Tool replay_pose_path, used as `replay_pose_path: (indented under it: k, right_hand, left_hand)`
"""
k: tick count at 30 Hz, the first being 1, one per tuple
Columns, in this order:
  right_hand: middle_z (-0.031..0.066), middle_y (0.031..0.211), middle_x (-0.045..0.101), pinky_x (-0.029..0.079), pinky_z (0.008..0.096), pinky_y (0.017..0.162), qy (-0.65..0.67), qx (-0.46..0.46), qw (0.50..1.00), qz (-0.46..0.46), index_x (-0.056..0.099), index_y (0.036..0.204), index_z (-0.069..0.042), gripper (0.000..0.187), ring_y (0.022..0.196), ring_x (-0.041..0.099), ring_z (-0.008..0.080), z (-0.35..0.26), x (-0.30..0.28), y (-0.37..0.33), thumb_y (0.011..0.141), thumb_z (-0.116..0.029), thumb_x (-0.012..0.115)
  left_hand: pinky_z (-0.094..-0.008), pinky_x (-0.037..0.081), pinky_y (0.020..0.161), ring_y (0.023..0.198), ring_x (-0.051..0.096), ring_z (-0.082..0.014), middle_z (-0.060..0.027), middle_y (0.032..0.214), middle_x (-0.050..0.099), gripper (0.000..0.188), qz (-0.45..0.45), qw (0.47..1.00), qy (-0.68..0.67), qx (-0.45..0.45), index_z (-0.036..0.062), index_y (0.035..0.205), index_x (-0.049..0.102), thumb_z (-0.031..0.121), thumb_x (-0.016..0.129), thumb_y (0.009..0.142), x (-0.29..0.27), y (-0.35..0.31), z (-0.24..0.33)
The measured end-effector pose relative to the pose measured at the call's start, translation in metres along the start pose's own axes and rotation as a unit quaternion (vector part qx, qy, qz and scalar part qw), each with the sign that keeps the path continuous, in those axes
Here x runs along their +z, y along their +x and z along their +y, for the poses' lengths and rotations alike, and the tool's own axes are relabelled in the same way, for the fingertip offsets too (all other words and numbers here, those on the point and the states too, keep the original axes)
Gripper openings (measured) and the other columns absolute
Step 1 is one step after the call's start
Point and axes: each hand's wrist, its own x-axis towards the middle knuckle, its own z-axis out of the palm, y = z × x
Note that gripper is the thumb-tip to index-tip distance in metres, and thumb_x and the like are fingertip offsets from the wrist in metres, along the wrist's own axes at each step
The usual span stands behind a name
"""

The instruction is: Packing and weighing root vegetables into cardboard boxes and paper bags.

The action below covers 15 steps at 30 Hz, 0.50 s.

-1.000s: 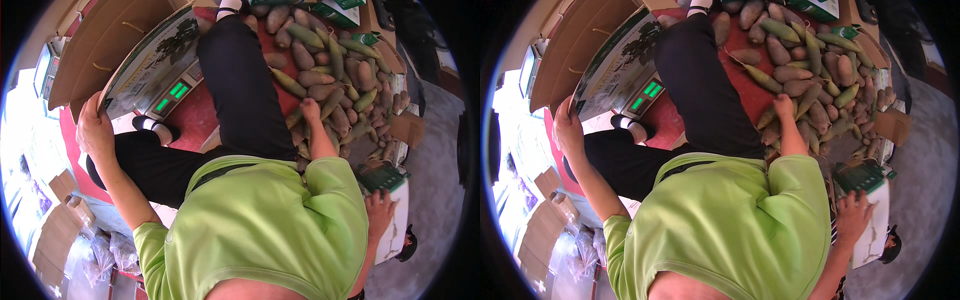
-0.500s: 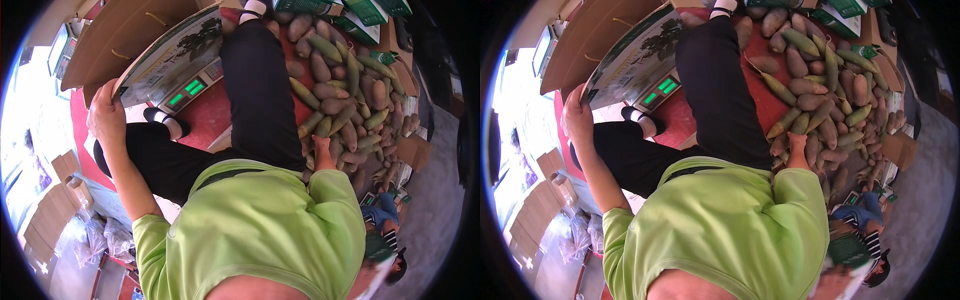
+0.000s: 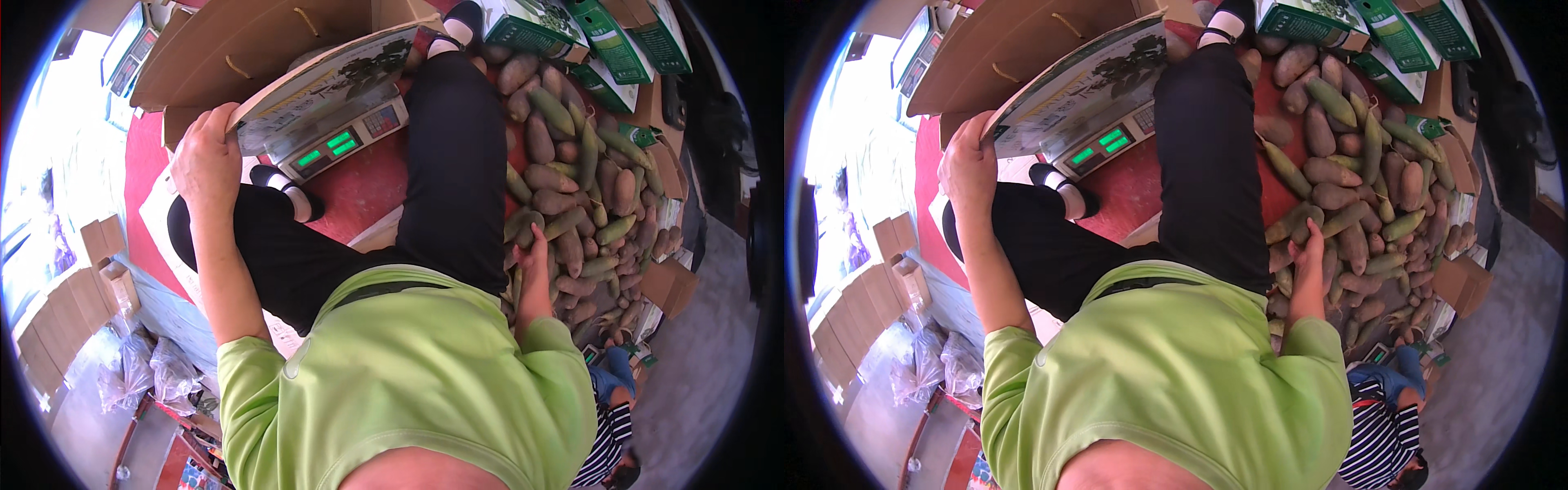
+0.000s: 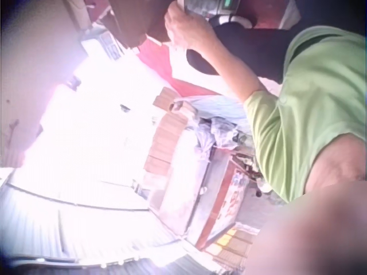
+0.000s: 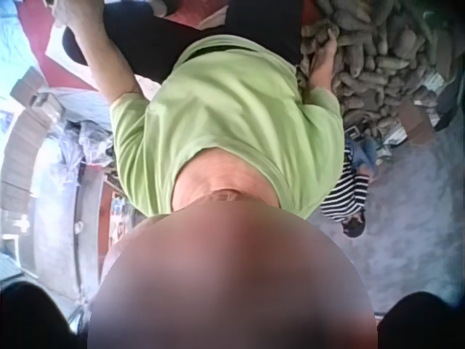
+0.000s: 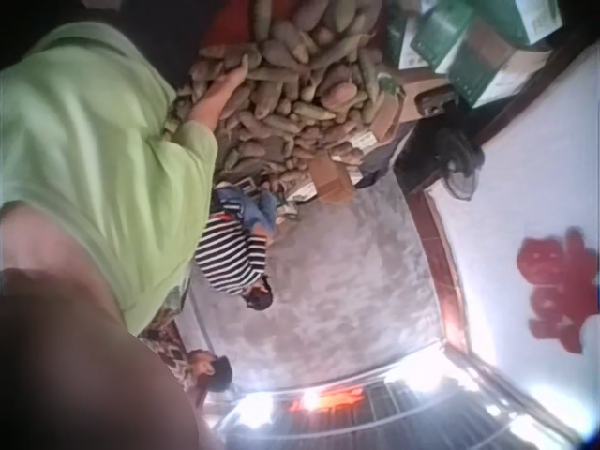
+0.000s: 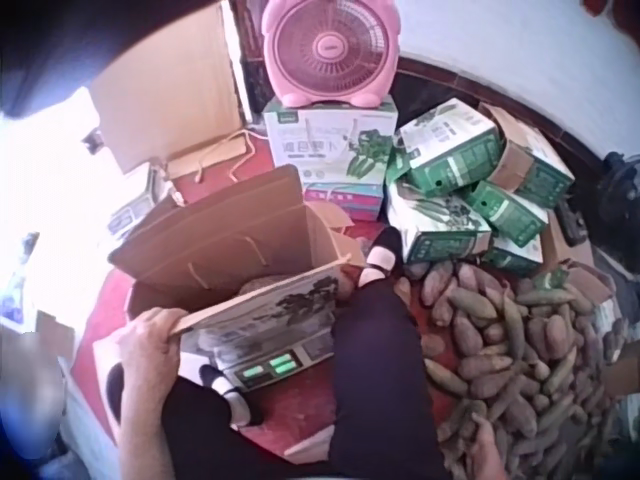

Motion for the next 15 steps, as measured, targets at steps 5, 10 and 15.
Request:
replay_pose_path:
  k: [5,10,15]
  right_hand:
    - [-0.0007,0.095,0.059,0.044,0.0345,0.06,0.182,0.042,0.975,-0.119,0.057,0.102,-0.02,0.033,0.082,0.054,0.0187,-0.007,0.032,-0.019,0.075,-0.035,0.068]
    - [0.002,0.104,0.059,0.044,0.0343,0.077,0.004,-0.16,0.963,-0.219,0.056,0.113,-0.008,0.039,0.092,0.055,0.0181,-0.053,0.098,-0.099,0.079,-0.026,0.066]
    - [0.0083,0.112,0.058,0.039,0.0287,0.092,-0.111,-0.445,0.836,-0.303,0.051,0.121,0.003,0.046,0.103,0.054,0.0161,-0.123,0.167,-0.206,0.081,-0.016,0.062]
  left_hand:
    - [-0.0384,0.049,0.073,0.088,0.061,-0.0259,-0.0044,0.089,0.064,0.021,0.012,1.0,0.005,0.021,0.0153,0.096,0.063,0.007,0.057,0.078,-0.001,0.0,0.0]
    - [-0.0379,0.048,0.075,0.088,0.061,-0.0249,-0.0042,0.087,0.063,0.022,0.017,1.0,-0.008,0.024,0.0147,0.095,0.064,0.007,0.056,0.076,-0.004,-0.002,0.001]
    - [-0.0382,0.048,0.074,0.087,0.061,-0.0249,-0.0043,0.085,0.062,0.023,0.003,1.0,-0.012,0.018,0.0146,0.095,0.064,0.006,0.056,0.075,-0.005,-0.002,0.001]
